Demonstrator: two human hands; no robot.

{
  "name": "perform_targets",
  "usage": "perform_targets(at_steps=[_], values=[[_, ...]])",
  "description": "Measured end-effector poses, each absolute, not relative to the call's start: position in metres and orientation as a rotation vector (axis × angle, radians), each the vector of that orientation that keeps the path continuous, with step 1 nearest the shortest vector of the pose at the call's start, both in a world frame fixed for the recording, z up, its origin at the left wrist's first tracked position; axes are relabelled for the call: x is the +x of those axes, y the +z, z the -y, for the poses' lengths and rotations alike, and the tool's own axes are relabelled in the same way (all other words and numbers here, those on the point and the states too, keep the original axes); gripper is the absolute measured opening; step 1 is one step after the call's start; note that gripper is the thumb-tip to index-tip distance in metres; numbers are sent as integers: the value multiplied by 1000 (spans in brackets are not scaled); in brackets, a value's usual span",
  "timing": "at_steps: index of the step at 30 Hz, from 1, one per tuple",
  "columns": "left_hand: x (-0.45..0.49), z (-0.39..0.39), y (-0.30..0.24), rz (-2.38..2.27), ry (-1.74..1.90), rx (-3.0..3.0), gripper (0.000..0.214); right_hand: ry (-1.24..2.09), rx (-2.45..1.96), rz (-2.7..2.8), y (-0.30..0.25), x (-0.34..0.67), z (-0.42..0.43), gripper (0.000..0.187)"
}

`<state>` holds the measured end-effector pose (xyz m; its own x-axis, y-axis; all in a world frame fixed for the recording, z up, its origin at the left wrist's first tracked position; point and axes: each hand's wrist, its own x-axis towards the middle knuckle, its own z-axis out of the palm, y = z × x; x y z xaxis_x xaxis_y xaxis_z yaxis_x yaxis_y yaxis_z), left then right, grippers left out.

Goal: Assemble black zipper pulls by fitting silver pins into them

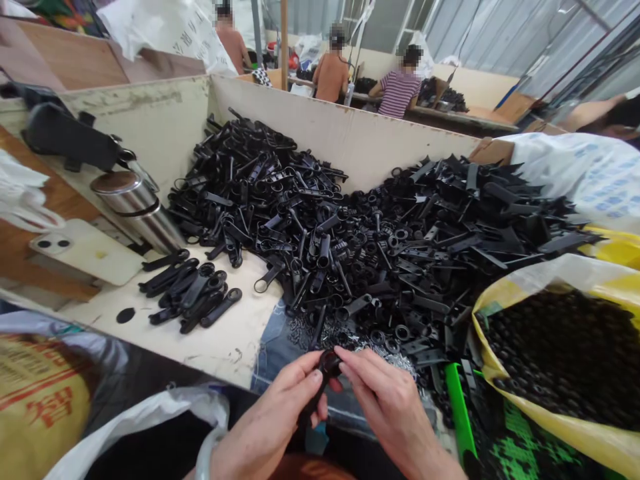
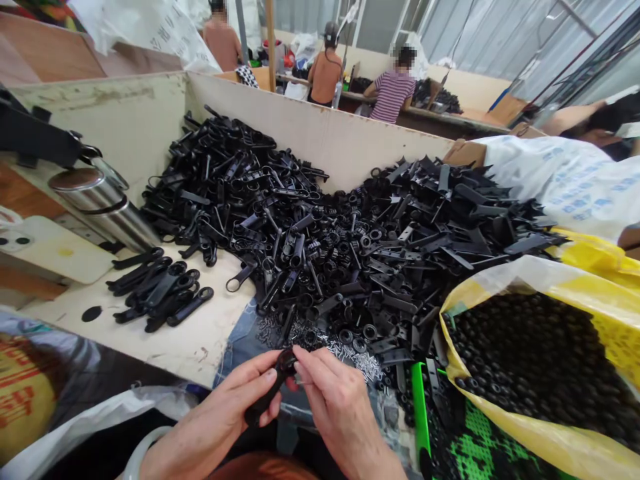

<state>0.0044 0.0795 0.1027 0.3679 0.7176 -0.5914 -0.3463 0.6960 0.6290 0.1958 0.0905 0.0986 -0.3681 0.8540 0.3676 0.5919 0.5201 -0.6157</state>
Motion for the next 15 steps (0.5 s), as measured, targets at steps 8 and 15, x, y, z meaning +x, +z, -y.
perform_targets(at_steps=[8, 15], values=[[4, -73, 104, -1032, 666, 502, 80, 453, -1076, 2186, 96, 205, -91, 28], [2, -70, 102, -979, 638, 595, 50, 482, -1016, 2271, 94, 209, -89, 30]])
